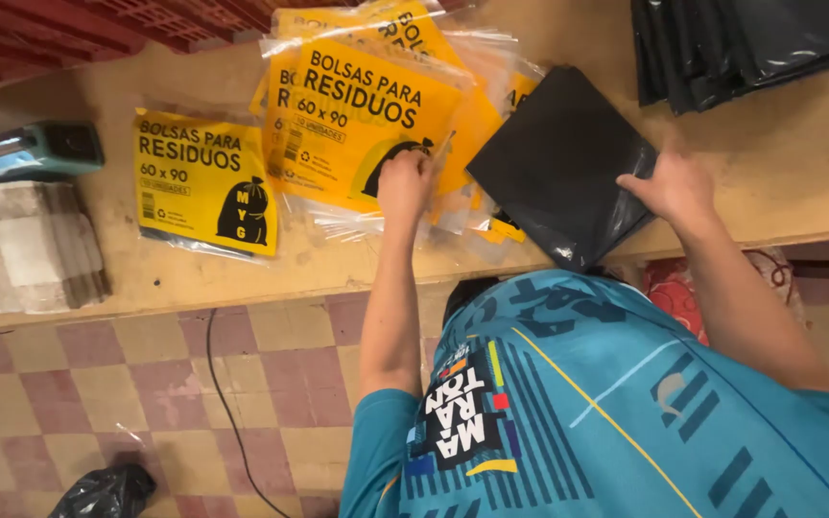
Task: Packaging black plastic bags into yellow labeled outer bags at a workbench
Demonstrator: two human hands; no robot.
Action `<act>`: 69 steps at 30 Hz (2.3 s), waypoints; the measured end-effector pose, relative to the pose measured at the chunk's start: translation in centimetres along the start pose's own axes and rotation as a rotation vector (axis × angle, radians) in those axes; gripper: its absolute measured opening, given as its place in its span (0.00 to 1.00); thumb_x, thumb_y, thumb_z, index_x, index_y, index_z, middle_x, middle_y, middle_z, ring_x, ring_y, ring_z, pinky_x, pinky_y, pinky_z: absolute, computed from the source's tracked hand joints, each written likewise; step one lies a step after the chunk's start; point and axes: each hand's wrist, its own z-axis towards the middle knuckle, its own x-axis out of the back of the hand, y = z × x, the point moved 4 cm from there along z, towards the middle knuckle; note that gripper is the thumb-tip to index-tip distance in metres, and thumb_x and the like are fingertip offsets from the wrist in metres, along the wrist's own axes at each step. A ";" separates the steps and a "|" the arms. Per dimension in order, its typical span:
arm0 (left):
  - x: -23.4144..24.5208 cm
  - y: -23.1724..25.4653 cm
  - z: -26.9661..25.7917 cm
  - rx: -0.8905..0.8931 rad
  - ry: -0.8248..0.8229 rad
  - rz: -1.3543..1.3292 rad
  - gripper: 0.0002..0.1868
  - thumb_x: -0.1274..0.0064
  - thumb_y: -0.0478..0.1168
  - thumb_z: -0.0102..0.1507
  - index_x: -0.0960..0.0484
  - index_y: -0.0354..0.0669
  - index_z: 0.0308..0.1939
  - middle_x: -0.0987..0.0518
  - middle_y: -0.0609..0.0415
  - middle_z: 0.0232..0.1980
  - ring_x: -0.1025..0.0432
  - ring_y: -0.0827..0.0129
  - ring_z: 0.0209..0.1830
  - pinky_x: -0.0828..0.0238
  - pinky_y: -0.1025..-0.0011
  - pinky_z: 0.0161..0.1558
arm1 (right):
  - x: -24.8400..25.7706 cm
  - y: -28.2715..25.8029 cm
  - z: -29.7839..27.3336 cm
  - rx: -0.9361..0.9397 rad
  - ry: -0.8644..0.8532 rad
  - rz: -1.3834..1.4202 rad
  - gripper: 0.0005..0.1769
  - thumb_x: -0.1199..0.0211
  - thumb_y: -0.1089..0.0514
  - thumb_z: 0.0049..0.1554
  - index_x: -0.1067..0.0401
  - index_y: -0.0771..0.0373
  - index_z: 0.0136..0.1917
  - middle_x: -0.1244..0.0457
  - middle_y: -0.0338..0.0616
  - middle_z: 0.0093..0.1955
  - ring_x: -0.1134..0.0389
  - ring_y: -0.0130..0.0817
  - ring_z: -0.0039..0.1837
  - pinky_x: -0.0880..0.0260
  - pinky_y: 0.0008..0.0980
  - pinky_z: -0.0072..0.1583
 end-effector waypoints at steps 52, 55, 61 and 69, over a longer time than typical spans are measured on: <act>0.8 -0.1 -7.6 -0.184 0.607 0.462 0.15 0.50 0.48 0.65 0.24 0.56 0.55 0.24 0.59 0.58 0.30 0.62 0.62 0.23 0.63 0.53 | 0.5 -21.9 8.5 0.409 -0.175 0.787 0.17 0.41 0.51 0.65 0.34 0.63 0.61 0.30 0.49 0.40 0.28 0.42 0.33 0.26 0.36 0.30; 1.0 -3.2 -10.9 0.034 0.536 0.521 0.23 0.50 0.49 0.64 0.27 0.51 0.62 0.26 0.56 0.53 0.28 0.60 0.49 0.23 0.63 0.44 | -1.3 -21.7 9.5 0.525 -0.156 0.409 0.16 0.41 0.45 0.64 0.25 0.58 0.52 0.29 0.48 0.40 0.27 0.47 0.40 0.28 0.42 0.39; -6.3 -5.8 -19.9 -0.197 0.167 0.244 0.19 0.50 0.42 0.65 0.26 0.47 0.61 0.21 0.49 0.43 0.22 0.52 0.40 0.23 0.56 0.43 | -1.9 -13.1 1.5 0.678 -0.309 0.009 0.20 0.39 0.47 0.59 0.21 0.67 0.47 0.29 0.64 0.42 0.27 0.62 0.52 0.28 0.55 0.57; 7.4 3.8 -20.5 -0.074 -0.080 0.001 0.26 0.51 0.58 0.66 0.25 0.48 0.62 0.20 0.52 0.55 0.33 0.55 0.55 0.32 0.52 0.45 | 1.1 -17.0 -6.9 0.679 -0.726 0.501 0.17 0.37 0.44 0.59 0.23 0.55 0.35 0.32 0.34 0.38 0.33 0.26 0.43 0.35 0.28 0.49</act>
